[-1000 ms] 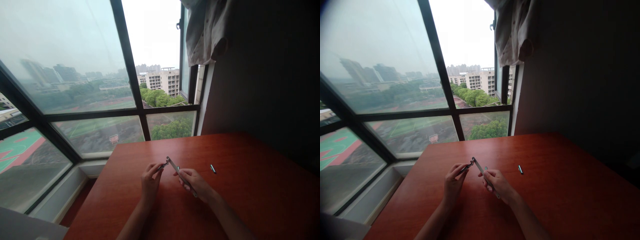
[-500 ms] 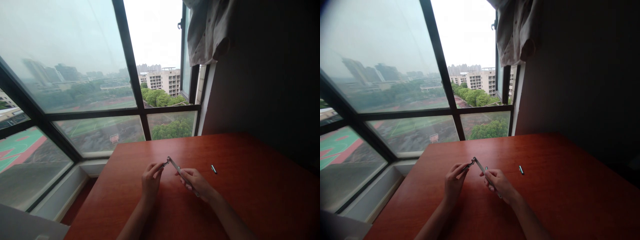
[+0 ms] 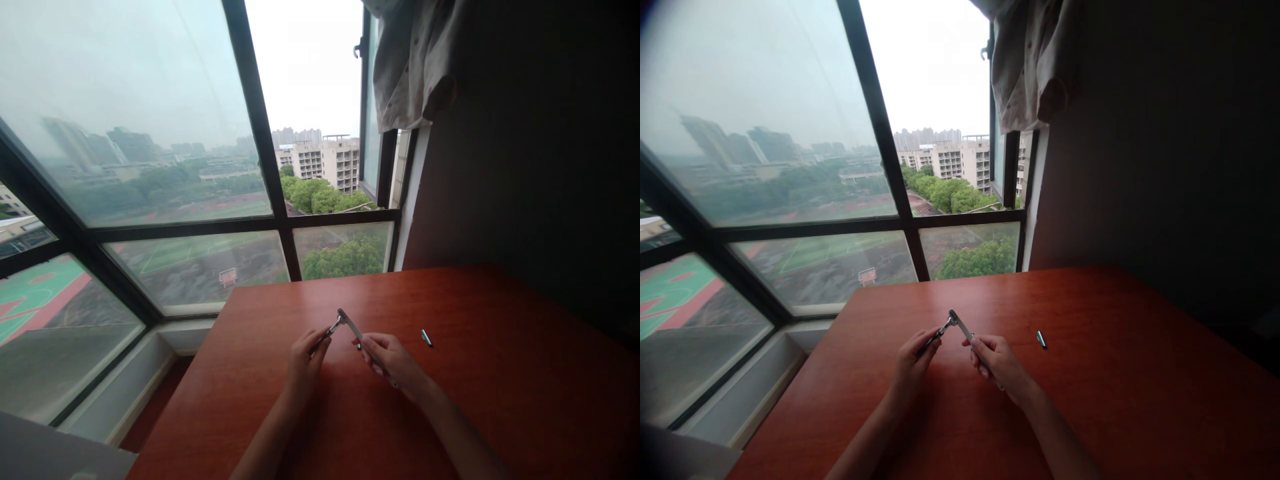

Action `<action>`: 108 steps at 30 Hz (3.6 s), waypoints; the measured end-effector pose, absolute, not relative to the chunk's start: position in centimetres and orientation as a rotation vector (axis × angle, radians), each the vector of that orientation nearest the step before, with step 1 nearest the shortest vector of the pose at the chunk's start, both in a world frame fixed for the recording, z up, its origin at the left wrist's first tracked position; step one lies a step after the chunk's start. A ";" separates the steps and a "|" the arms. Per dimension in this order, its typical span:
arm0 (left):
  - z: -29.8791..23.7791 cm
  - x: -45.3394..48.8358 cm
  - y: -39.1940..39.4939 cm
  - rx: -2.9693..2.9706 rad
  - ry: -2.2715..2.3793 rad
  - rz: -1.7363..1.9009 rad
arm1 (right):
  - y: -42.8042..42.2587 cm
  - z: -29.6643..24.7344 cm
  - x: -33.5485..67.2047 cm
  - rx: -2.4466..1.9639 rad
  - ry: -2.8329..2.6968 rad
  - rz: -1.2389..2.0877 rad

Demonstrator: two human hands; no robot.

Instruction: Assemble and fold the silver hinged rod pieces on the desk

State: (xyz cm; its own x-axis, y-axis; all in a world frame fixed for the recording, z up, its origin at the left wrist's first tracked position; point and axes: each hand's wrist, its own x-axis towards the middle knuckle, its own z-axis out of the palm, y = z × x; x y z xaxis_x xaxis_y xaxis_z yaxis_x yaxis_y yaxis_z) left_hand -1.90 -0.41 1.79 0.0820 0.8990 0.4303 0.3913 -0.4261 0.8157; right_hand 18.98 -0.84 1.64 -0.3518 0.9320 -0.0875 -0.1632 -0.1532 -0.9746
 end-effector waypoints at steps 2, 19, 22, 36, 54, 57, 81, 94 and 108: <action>1.9 -1.9 -0.5 1.866 1.262 1.333 | -0.9 1.7 19.0 -0.965 -1.259 1.633; 2.2 -1.7 -0.7 1.922 1.335 1.343 | -0.9 1.8 19.0 -0.970 -1.302 1.580; 2.0 -2.1 -0.5 1.889 1.378 1.383 | -0.7 1.4 19.0 -0.972 -1.317 1.570; 1.4 -2.1 -0.3 1.906 1.371 1.324 | -0.4 0.8 19.1 -1.037 -1.408 1.441; 1.8 -2.2 -0.4 1.805 1.344 1.262 | -0.1 1.3 20.2 -1.204 -1.813 0.635; 1.6 -2.5 -0.2 1.761 1.401 1.284 | -0.2 1.6 20.1 -1.175 -1.845 0.641; 2.1 -2.3 -0.4 1.781 1.377 1.395 | -0.2 0.8 19.6 -1.163 -1.578 1.164; 2.0 -1.9 -0.5 1.891 1.303 1.353 | -0.4 1.3 19.3 -1.055 -1.396 1.410; 2.2 -2.0 -0.6 1.881 1.223 1.354 | -0.8 1.9 19.2 -1.002 -1.352 1.541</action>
